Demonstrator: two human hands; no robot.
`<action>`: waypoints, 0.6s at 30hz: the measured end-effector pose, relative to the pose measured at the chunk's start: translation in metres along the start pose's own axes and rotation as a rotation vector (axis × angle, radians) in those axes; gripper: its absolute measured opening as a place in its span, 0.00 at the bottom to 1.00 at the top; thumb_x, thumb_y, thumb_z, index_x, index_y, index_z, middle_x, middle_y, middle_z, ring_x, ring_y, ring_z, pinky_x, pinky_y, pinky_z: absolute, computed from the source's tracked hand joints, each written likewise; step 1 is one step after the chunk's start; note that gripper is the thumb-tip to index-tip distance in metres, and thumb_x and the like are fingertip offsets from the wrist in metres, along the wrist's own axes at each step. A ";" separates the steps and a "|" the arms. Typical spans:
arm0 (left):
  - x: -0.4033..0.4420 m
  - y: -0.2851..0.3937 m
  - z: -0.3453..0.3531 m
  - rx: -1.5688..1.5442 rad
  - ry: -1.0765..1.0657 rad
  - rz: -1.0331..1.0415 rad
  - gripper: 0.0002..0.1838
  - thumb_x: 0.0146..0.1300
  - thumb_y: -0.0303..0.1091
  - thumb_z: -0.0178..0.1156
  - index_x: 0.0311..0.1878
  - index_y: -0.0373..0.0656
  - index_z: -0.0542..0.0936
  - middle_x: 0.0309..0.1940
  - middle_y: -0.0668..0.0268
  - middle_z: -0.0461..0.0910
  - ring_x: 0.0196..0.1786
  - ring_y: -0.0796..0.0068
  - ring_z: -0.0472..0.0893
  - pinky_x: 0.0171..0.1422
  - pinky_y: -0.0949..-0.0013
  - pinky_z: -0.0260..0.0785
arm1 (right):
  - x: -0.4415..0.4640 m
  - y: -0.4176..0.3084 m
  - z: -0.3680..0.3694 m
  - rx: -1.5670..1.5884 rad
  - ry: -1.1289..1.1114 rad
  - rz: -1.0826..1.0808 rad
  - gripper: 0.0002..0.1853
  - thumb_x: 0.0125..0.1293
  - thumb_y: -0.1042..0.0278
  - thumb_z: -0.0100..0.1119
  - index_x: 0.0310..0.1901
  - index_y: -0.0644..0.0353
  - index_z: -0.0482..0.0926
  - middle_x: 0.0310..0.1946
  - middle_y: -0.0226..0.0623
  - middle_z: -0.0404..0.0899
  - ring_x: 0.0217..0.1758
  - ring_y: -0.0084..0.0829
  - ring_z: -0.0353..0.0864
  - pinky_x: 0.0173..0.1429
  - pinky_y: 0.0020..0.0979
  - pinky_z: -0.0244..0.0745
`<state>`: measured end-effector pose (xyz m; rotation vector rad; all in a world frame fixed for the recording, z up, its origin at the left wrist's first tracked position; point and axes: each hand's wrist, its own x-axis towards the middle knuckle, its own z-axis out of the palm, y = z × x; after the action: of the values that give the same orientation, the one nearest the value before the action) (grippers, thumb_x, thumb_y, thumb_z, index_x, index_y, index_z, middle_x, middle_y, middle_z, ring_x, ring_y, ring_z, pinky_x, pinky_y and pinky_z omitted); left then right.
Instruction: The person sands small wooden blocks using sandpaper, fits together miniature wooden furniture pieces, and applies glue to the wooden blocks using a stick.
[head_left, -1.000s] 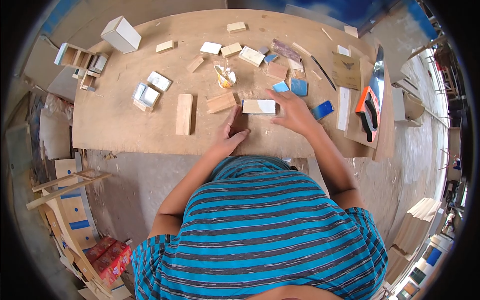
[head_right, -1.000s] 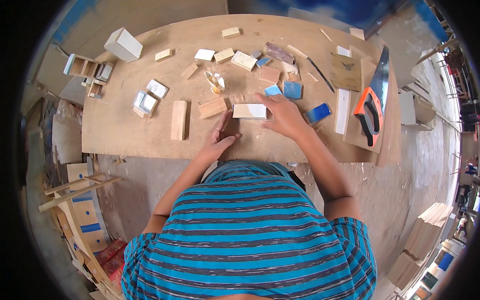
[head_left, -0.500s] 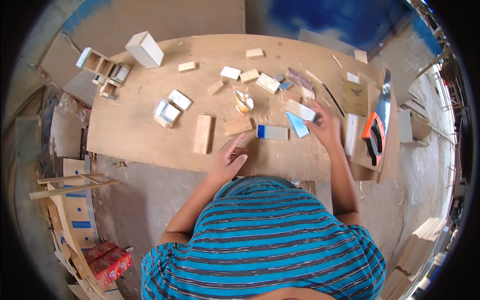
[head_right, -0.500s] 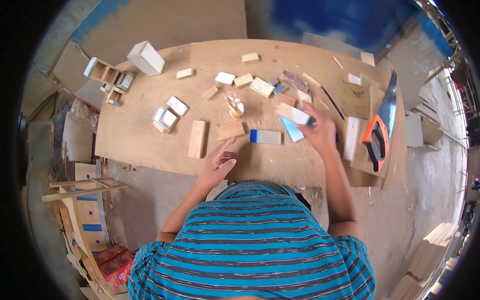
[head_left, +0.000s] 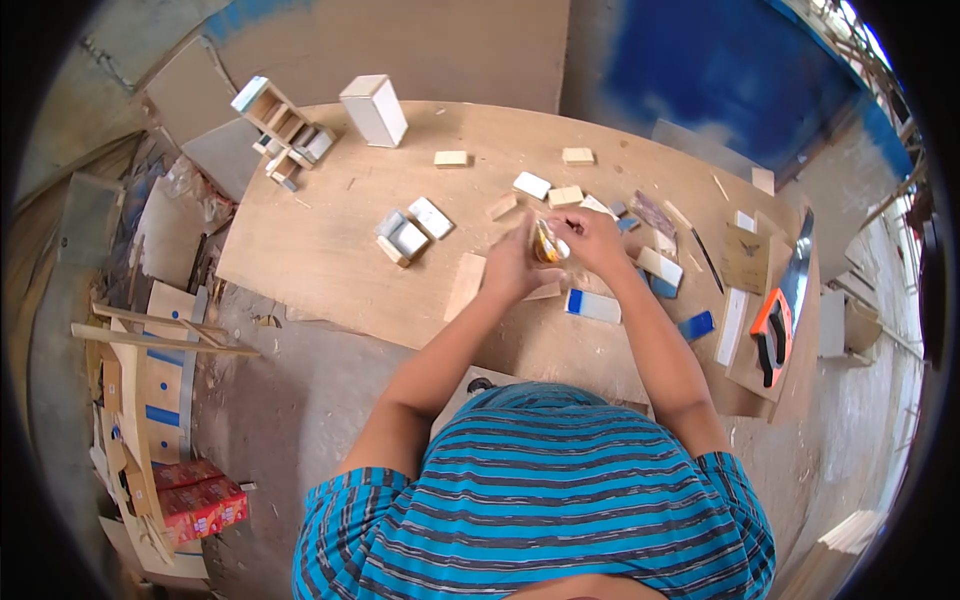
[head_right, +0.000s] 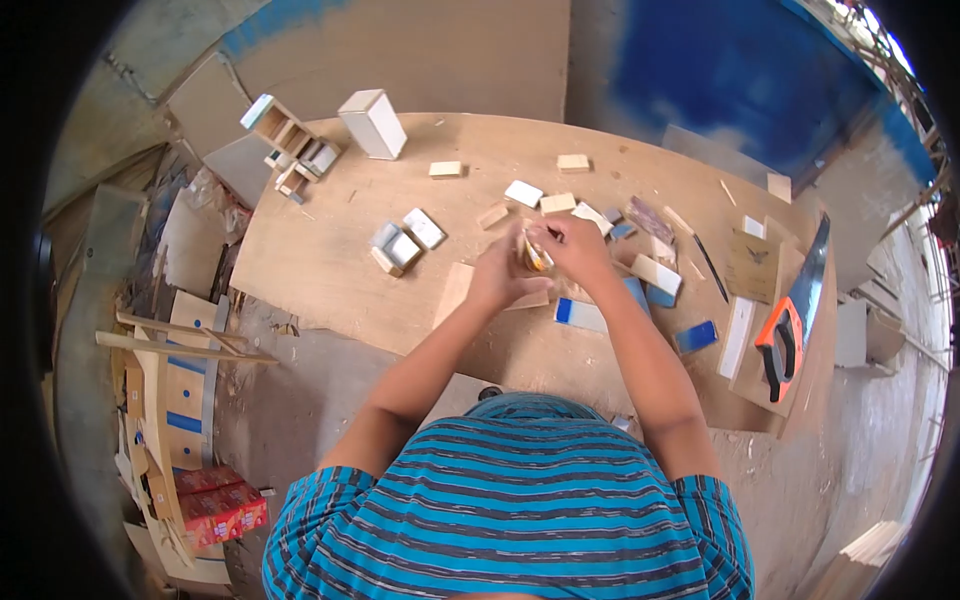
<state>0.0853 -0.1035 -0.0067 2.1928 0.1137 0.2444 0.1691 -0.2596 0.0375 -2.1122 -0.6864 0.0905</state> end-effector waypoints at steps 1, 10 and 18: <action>0.005 0.005 0.001 0.074 0.017 0.033 0.49 0.39 0.46 0.78 0.67 0.43 0.68 0.50 0.53 0.80 0.55 0.54 0.78 0.60 0.56 0.70 | -0.002 -0.004 0.000 -0.073 0.029 -0.043 0.17 0.63 0.54 0.62 0.47 0.57 0.84 0.31 0.45 0.83 0.32 0.41 0.82 0.37 0.36 0.75; 0.013 0.009 0.010 0.231 0.064 0.055 0.32 0.39 0.45 0.77 0.49 0.45 0.76 0.35 0.60 0.82 0.46 0.57 0.79 0.53 0.54 0.68 | -0.016 -0.001 0.004 0.039 0.165 0.109 0.10 0.65 0.65 0.56 0.37 0.61 0.83 0.27 0.48 0.82 0.29 0.46 0.82 0.36 0.37 0.75; 0.011 0.009 0.008 0.222 0.033 0.024 0.34 0.40 0.44 0.78 0.51 0.42 0.75 0.40 0.55 0.82 0.52 0.55 0.78 0.58 0.53 0.66 | -0.014 0.026 0.014 0.183 0.145 0.138 0.10 0.66 0.67 0.56 0.38 0.63 0.84 0.25 0.39 0.83 0.28 0.27 0.81 0.37 0.31 0.74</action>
<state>0.0981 -0.1129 -0.0025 2.4125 0.1383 0.2940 0.1643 -0.2681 0.0058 -1.9662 -0.4296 0.0728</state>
